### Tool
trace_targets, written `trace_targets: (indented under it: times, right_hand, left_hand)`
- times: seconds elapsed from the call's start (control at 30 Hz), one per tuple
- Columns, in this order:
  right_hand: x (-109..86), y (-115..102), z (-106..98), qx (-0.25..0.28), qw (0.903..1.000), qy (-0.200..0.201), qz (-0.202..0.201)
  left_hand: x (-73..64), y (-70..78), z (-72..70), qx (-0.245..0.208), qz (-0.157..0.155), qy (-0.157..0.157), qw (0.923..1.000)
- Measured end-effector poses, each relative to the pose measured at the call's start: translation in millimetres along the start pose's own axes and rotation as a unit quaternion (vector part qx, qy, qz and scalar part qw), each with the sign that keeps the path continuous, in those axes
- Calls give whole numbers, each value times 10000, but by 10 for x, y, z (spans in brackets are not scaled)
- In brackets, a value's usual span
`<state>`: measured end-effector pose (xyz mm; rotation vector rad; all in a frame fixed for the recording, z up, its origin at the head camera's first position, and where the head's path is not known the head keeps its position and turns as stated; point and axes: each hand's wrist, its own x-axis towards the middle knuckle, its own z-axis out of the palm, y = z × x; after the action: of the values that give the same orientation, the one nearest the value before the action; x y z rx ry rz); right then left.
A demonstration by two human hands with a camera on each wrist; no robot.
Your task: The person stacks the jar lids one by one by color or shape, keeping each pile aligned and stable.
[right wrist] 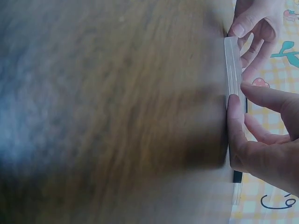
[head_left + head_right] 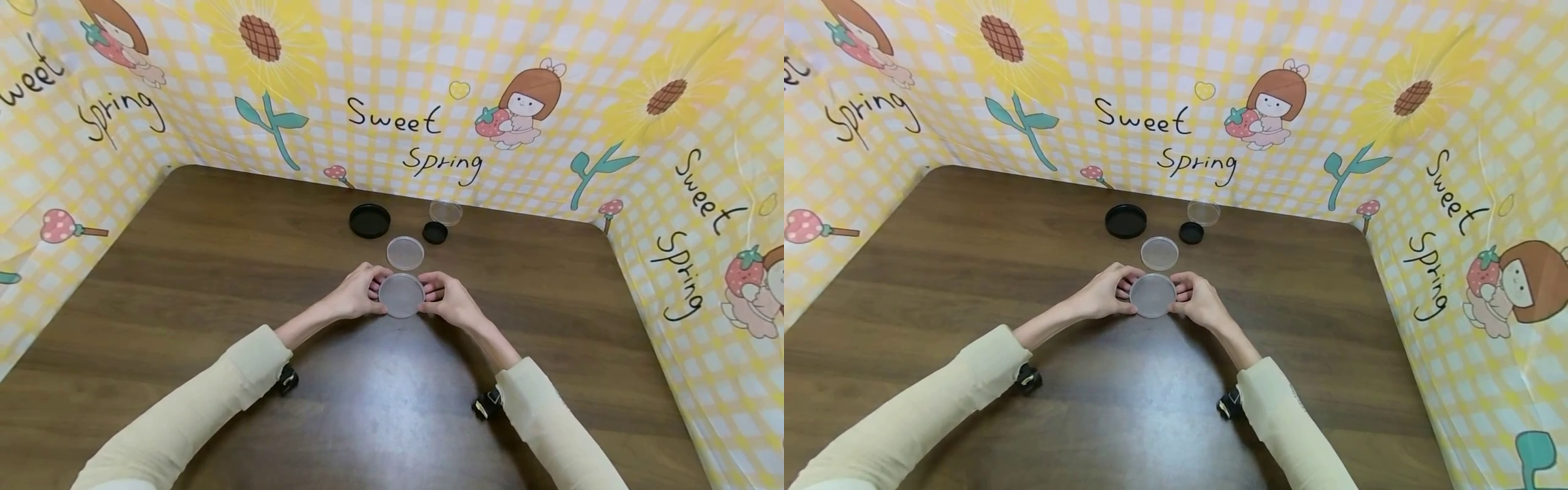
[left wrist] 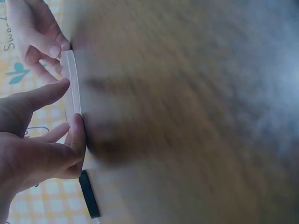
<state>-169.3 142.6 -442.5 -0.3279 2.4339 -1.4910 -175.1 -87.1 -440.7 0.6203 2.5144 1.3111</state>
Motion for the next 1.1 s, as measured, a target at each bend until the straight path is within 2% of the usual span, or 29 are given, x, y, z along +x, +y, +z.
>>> trace_targets:
  times: [0.3, 0.5, 0.67, 0.8, 0.97, 1.1]
  right_hand:
    - [-18, 0, -43, 456, 9988, -160, 29]
    - [-13, 1, -69, 624, 9977, -202, 168]
    - [13, 16, -81, 977, 9946, -122, 338]
    - [54, 0, -96, 902, 9954, -102, 322]
    - [149, -15, -131, 702, 9969, 76, 357]
    - [228, -19, -146, 558, 9971, 275, 431]
  left_hand:
    - [-8, -23, -5, -205, 32, 55, 9998]
    - [-16, -42, -52, -366, -56, -89, 9993]
    - [-37, -47, -160, 35, -175, 22, 9998]
    - [-33, -75, -220, 339, -255, 213, 9989]
    - [66, -120, -256, 565, -208, 491, 9970]
    - [180, -159, -277, 637, -221, 584, 9960]
